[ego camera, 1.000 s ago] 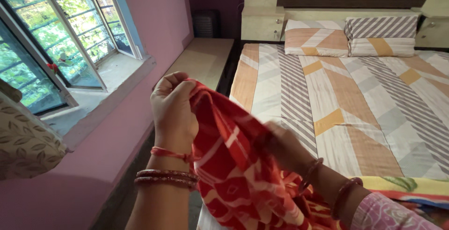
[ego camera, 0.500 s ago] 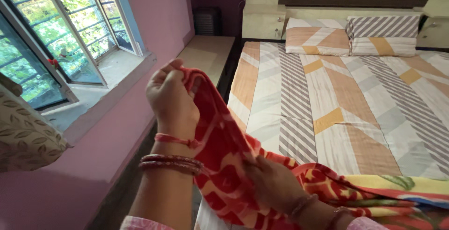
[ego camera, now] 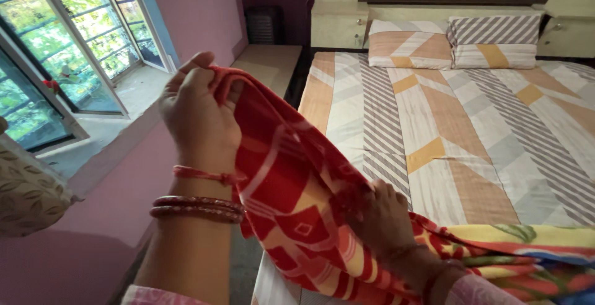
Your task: The person unfolds a colorful patterned blanket on a bed, smooths it out, and folds it into a compact rectangular shape. The person handles the blanket by hand, aligning edges and pressing folds to create a neat stack.
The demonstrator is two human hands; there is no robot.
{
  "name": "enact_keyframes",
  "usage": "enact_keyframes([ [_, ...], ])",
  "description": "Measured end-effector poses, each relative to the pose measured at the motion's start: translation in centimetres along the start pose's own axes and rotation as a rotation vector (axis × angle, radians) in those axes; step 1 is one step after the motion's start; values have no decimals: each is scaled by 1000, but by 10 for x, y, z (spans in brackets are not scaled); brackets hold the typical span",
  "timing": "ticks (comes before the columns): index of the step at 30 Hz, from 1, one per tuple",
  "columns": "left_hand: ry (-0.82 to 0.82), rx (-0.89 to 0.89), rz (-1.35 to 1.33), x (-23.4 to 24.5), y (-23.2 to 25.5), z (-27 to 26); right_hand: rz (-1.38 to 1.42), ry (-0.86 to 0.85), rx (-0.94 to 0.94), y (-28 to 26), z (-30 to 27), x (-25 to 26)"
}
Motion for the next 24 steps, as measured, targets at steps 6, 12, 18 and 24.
enact_keyframes([
  [6, -47, -12, -16, -17, 10, -3, -5, 10, 62, -5, -4, 11],
  [12, -40, -30, -15, -19, 8, 1, 29, 56, 34, 14, 2, 2],
  [18, 71, 4, -12, 12, 12, 23, 186, 179, -341, 114, 58, 61],
  [24, 89, 74, 64, 29, -11, 46, 416, 362, -228, 158, 72, 138],
])
Point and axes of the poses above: each hand's wrist, its own z-axis towards the middle knuckle, its own x-axis out of the back of the hand, y = z × x, the point moved 10 cm from there along z, towards the middle knuckle, and after that the axes turned 10 degrees about -x, right-handed, at the moved point
